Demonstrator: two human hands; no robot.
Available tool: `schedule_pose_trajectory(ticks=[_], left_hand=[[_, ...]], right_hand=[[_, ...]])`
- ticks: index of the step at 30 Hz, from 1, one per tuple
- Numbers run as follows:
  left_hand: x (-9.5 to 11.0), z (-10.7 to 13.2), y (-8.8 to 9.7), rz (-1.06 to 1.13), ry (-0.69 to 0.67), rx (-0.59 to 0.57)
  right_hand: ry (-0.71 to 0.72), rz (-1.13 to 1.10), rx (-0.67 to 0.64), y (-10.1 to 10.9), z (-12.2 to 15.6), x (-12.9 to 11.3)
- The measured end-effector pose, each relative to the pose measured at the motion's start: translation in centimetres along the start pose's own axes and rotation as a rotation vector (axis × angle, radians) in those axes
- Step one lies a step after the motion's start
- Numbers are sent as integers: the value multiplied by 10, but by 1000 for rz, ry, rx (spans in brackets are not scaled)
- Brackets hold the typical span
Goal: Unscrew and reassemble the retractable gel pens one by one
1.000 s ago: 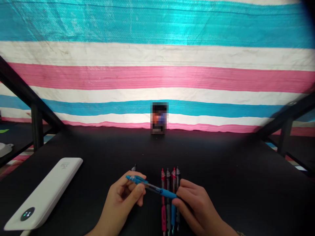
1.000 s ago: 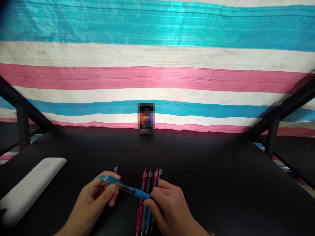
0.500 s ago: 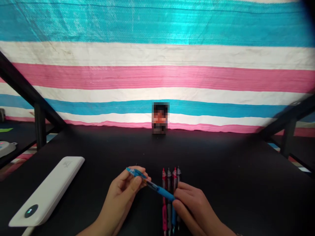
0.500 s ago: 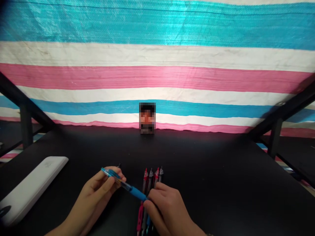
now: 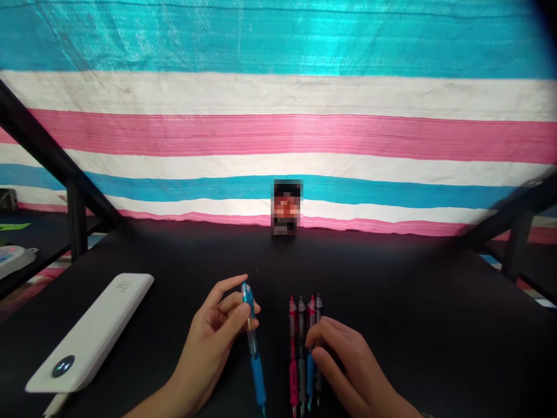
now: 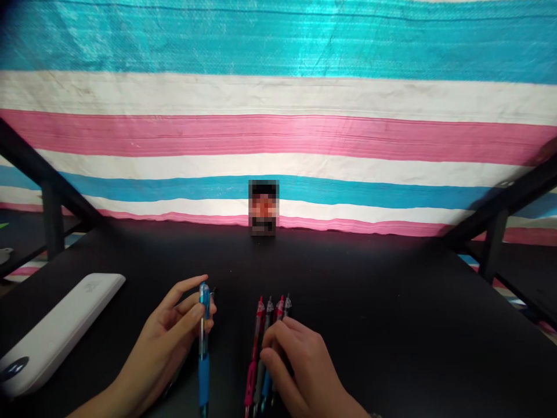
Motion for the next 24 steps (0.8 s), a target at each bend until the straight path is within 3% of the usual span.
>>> schedule_pose_trajectory(ticks=[24], left_hand=[[-3, -2, -1, -28, 22, -39]], right_hand=[[43, 23, 16, -1, 0, 1]])
Point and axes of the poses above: each hand's wrist, its own z-axis away from the middle knuckle, its own y-axis out of the back of the hand, x = y × z, the point moved 4 cm from there along -z, towards the middle knuckle, and after that the axes turned 9 degrees about -x, right-handed, at the moved point
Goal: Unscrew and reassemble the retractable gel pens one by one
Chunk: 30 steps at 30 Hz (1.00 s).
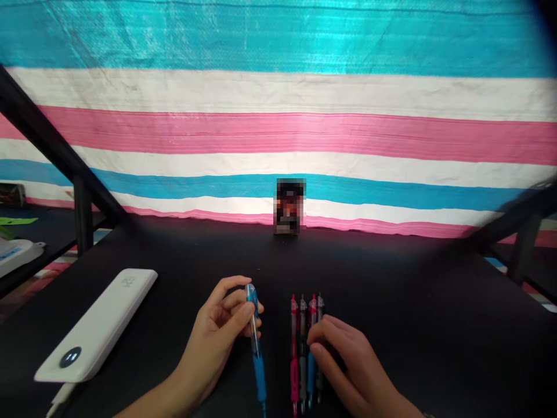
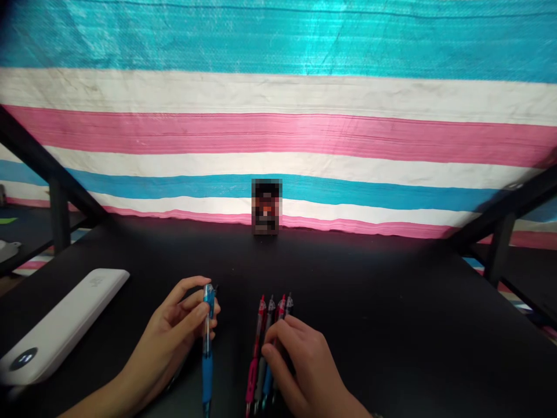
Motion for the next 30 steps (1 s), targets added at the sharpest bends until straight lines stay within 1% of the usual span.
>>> schedule_pose_trajectory(ticks=[4, 14, 17, 20, 22, 24, 25, 26, 30], left_hand=[[1, 0, 0, -3, 5, -16], [-1, -2, 1, -45, 1, -24], [3, -3, 2, -72, -12, -22], [12, -8, 8, -120, -32, 4], [19, -13, 13, -186, -68, 6], [26, -20, 17, -319, -87, -18], [28, -22, 18, -411, -71, -58], [29, -25, 19, -459, -57, -80], [30, -29, 21, -626, -46, -107]], right_hand=[[-12, 5, -6, 0, -1, 0], [9, 15, 6, 0, -2, -1], [3, 17, 4, 0, -1, 1], [-8, 42, -7, -1, 0, 1], [-9, 52, -15, -1, 2, 2], [1, 50, -19, -2, 4, 2], [9, 49, -19, -2, 4, 2], [16, 47, -22, -2, 5, 2], [31, 51, -27, -1, 6, 3]])
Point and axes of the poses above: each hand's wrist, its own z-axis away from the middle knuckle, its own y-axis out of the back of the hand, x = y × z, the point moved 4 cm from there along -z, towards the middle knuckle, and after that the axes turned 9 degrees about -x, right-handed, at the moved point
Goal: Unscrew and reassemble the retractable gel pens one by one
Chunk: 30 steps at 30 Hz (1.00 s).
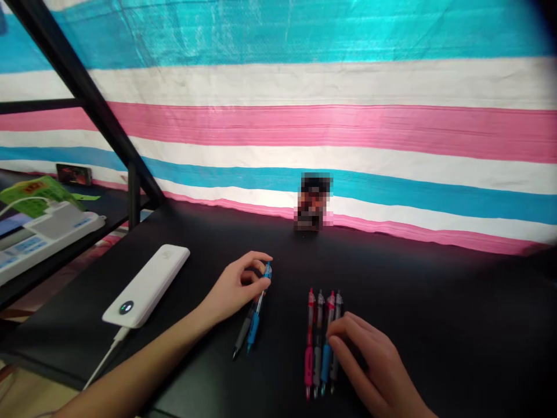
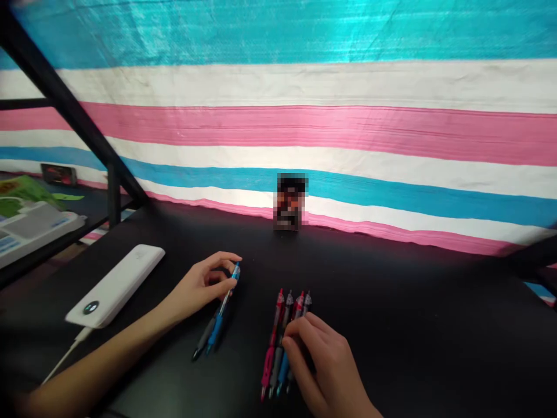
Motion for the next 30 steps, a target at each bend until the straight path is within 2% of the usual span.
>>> schedule_pose_trajectory(ticks=[10, 19, 23, 25, 28, 30], left_hand=[[-5, 1, -4, -544, -111, 16], [-6, 2, -6, -732, -176, -11], [3, 10, -18, -778, -298, -12], [8, 16, -33, -796, -412, -117], [11, 28, -61, -900, -643, -380], [9, 34, -71, -946, -746, -445]], right_hand=[[13, 41, 15, -1, 0, 4], [40, 49, 80, 2, -1, 2], [54, 41, 182, 5, 1, 2], [47, 36, 254, 9, 2, 2], [27, 39, 366, 14, 2, 1], [12, 38, 422, 17, 3, 1]])
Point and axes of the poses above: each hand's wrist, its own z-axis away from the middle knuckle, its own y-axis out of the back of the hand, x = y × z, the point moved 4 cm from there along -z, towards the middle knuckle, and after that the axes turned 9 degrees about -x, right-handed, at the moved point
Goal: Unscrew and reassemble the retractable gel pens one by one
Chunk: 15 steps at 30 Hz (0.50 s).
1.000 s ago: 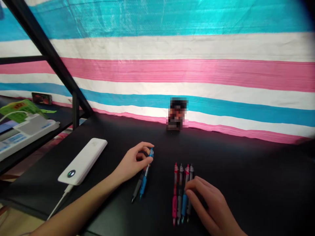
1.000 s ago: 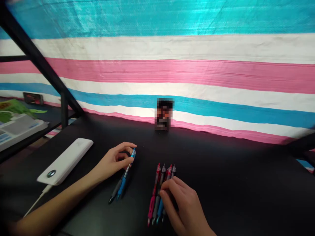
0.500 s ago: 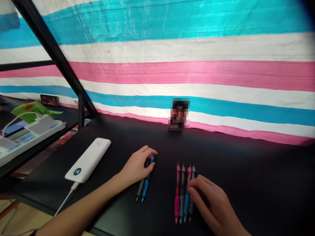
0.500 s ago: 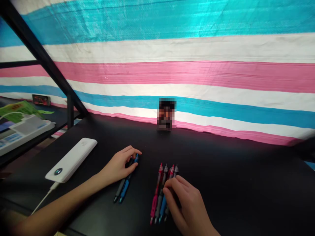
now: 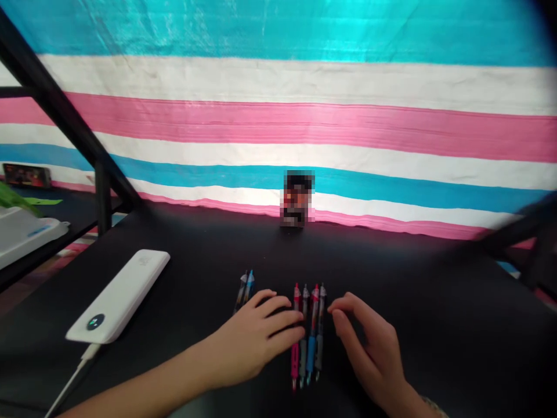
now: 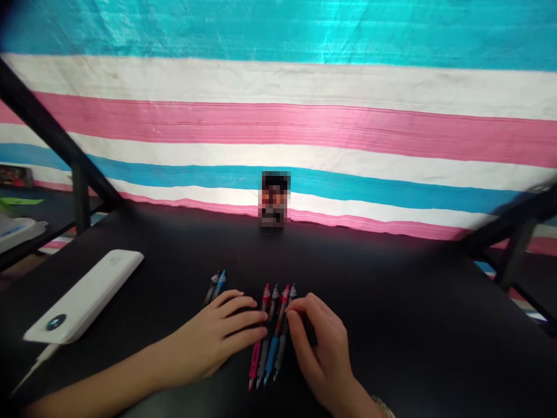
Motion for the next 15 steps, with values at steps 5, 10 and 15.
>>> schedule_pose_trajectory(ticks=[5, 10, 15], left_hand=[[2, -2, -6, -118, -20, -12], [0, -4, -8, -199, -13, -10], [-1, -3, -4, -124, -8, 39]], right_hand=[[-37, -45, 2, 1, -1, 0], [-58, -71, -41, -2, -2, 0], [-63, -86, -74, -5, -1, 2]])
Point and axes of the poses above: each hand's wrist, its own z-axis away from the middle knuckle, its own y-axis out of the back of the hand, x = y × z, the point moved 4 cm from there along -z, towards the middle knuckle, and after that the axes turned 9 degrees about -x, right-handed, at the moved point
